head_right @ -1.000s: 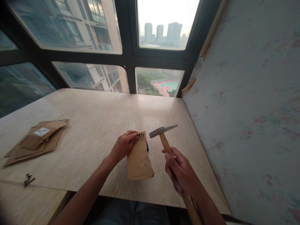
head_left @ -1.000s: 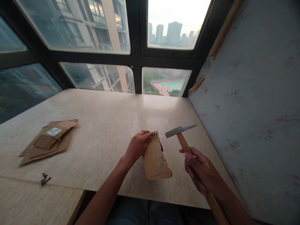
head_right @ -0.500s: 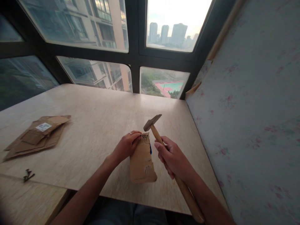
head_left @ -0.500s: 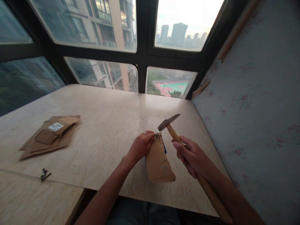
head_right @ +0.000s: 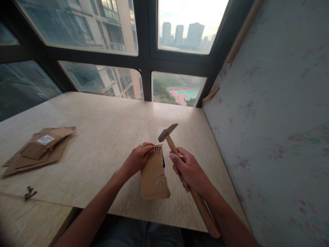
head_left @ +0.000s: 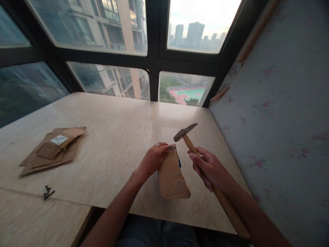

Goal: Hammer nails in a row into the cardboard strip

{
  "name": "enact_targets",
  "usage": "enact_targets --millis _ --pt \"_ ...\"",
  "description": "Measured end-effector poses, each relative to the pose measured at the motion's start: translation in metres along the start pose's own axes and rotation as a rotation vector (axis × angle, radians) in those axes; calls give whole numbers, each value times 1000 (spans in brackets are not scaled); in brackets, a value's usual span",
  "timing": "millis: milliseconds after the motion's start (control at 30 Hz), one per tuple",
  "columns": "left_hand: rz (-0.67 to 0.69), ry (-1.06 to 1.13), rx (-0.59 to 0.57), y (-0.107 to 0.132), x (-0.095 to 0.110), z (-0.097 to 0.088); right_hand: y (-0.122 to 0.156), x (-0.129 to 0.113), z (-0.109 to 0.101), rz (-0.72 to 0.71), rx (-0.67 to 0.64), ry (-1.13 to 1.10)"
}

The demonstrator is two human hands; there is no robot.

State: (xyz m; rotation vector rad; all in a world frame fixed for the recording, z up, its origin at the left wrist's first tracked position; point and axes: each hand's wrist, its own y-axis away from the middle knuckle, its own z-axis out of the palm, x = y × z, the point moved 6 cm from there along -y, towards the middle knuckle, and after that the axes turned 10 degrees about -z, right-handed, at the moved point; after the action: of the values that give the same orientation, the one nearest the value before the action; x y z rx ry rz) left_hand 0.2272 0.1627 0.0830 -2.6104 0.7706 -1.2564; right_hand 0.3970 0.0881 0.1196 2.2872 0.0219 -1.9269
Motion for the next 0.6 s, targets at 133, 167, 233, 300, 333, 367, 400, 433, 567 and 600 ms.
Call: enact_targets --millis 133,167,233,300,333,367,400,433,567,600 --pt "11 -25 -6 -1 2 0 2 -3 2 -7 -13 26" --pt "13 -27 -3 -1 2 -1 4 -4 2 -6 -18 37" --pt "19 -33 -1 0 2 -1 7 -8 4 1 -33 67" --pt "25 -39 2 0 1 -1 11 -13 5 4 -50 110" --pt "26 -42 5 0 1 -1 12 -17 6 -1 -56 138" --pt "28 -46 8 0 1 -1 14 -20 6 -13 -58 167" --pt "29 -49 12 0 1 -1 14 -24 7 -35 -57 199" --pt "28 -50 15 1 1 -1 15 -28 7 -66 -53 235" --pt "19 -18 27 1 2 -3 8 -33 11 -217 -42 402" --pt "18 -1 22 1 3 -4 5 -31 12 -238 -52 457"
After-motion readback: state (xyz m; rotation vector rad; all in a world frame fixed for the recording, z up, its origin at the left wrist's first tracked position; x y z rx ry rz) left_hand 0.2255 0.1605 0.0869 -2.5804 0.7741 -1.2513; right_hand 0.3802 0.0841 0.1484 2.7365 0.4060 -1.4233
